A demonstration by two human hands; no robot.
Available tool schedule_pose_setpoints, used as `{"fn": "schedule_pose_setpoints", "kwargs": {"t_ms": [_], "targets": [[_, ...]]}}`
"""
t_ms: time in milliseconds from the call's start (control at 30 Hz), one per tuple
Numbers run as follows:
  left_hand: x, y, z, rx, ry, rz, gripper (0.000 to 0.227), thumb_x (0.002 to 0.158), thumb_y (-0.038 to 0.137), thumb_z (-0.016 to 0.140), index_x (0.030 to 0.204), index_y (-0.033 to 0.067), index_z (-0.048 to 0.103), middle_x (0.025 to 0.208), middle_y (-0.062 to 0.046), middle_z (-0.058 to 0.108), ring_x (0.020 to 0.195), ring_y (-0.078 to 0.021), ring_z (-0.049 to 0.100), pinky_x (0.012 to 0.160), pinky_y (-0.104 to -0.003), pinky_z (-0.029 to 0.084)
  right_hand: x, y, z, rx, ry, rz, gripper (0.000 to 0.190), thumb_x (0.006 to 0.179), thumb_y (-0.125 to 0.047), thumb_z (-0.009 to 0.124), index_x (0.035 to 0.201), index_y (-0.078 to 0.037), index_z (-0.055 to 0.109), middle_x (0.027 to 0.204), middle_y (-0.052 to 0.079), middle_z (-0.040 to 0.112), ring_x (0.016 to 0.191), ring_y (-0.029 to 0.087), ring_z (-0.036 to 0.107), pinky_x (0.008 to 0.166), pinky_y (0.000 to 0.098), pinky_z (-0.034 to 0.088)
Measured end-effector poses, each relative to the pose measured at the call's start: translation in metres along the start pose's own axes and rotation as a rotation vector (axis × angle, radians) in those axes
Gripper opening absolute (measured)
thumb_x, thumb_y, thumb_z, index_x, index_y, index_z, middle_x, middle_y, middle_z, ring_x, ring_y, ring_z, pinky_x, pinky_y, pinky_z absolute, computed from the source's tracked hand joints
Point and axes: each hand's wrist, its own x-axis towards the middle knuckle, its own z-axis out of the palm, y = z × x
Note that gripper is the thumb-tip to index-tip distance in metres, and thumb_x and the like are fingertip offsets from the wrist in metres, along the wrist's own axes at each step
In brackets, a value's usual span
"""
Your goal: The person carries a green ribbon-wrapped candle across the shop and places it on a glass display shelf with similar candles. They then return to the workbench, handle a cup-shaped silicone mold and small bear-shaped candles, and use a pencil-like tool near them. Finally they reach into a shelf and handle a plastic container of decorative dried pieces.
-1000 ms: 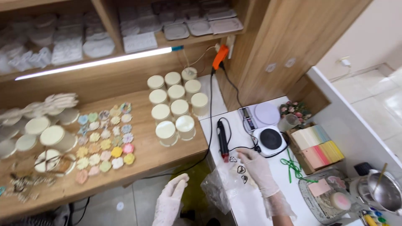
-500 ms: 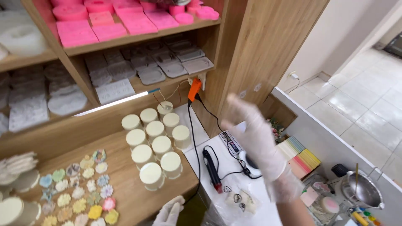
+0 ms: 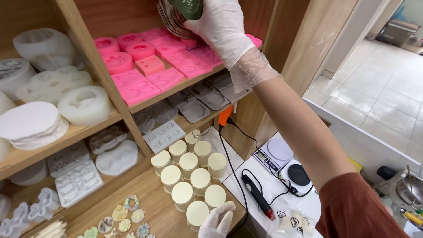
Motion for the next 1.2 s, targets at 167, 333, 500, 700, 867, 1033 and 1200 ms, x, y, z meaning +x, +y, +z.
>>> {"fn": "schedule_pose_setpoints", "kwargs": {"t_ms": [167,333,500,700,867,1033,1200], "targets": [[0.015,-0.056,-0.025,-0.093,0.074,0.082,0.024,0.086,-0.001,0.073,0.109,-0.0017,0.078,0.103,-0.013,0.084,0.100,-0.0177,0.079,0.094,-0.030,0.059,0.007,0.021,0.017,0.029,-0.019,0.258,0.052,0.085,-0.044,0.096,0.117,-0.011,0.071,0.104,0.013,0.075,0.096,0.030,0.073,0.084,0.0413,0.057],[0.038,-0.023,-0.016,-0.070,-0.020,0.099,0.025,0.088,0.000,0.071,0.112,-0.0019,0.077,0.103,-0.013,0.084,0.100,-0.0185,0.079,0.094,-0.030,0.059,-0.020,0.006,-0.070,0.553,0.125,0.421,0.053,0.088,-0.028,0.088,0.128,-0.004,0.063,0.126,0.011,0.074,0.119,0.022,0.073,0.106,0.0346,0.057],[0.055,0.106,0.015,-0.048,-0.309,0.098,0.032,0.097,0.007,0.061,0.126,0.0006,0.070,0.119,-0.012,0.078,0.110,-0.0198,0.074,0.099,-0.031,0.056,-0.096,0.006,-0.150,0.871,0.219,0.443,0.084,0.096,-0.019,0.085,0.162,-0.002,0.036,0.160,0.014,0.051,0.150,0.025,0.049,0.130,0.0348,0.042],[0.111,0.175,0.084,-0.616,-0.822,0.306,0.076,0.093,0.047,0.068,0.151,0.0082,0.037,0.144,-0.015,0.058,0.124,-0.0316,0.065,0.105,-0.050,0.052,-0.186,-0.020,-0.203,1.120,0.254,0.579,0.110,0.084,-0.040,0.093,0.167,-0.007,0.029,0.166,0.008,0.043,0.155,0.019,0.039,0.134,0.0344,0.032],[0.055,0.264,0.135,-0.564,-0.737,0.234,0.081,0.102,0.060,0.059,0.149,-0.0044,0.047,0.142,-0.021,0.063,0.134,-0.0316,0.063,0.118,-0.052,0.049,-0.240,-0.028,-0.218,1.391,0.336,0.873,0.127,0.066,-0.038,0.102,0.164,-0.004,0.029,0.160,0.011,0.045,0.153,0.024,0.041,0.133,0.0420,0.032],[0.041,0.269,0.163,-0.594,-0.614,0.056,0.065,0.100,0.043,0.057,0.148,0.0008,0.047,0.138,-0.014,0.063,0.125,-0.0257,0.061,0.112,-0.050,0.048,-0.285,-0.014,-0.238,1.319,0.238,0.921,0.125,0.067,-0.034,0.101,0.165,-0.004,0.030,0.158,0.012,0.047,0.151,0.025,0.043,0.131,0.0426,0.031],[0.049,0.235,0.175,-0.734,-0.623,-0.080,0.051,0.101,0.023,0.057,0.144,-0.0052,0.051,0.134,-0.015,0.064,0.122,-0.0258,0.063,0.110,-0.050,0.048,-0.305,-0.006,-0.262,1.183,0.137,0.987,0.123,0.067,-0.036,0.099,0.163,-0.004,0.030,0.160,0.012,0.046,0.153,0.023,0.041,0.130,0.0412,0.030]]}}
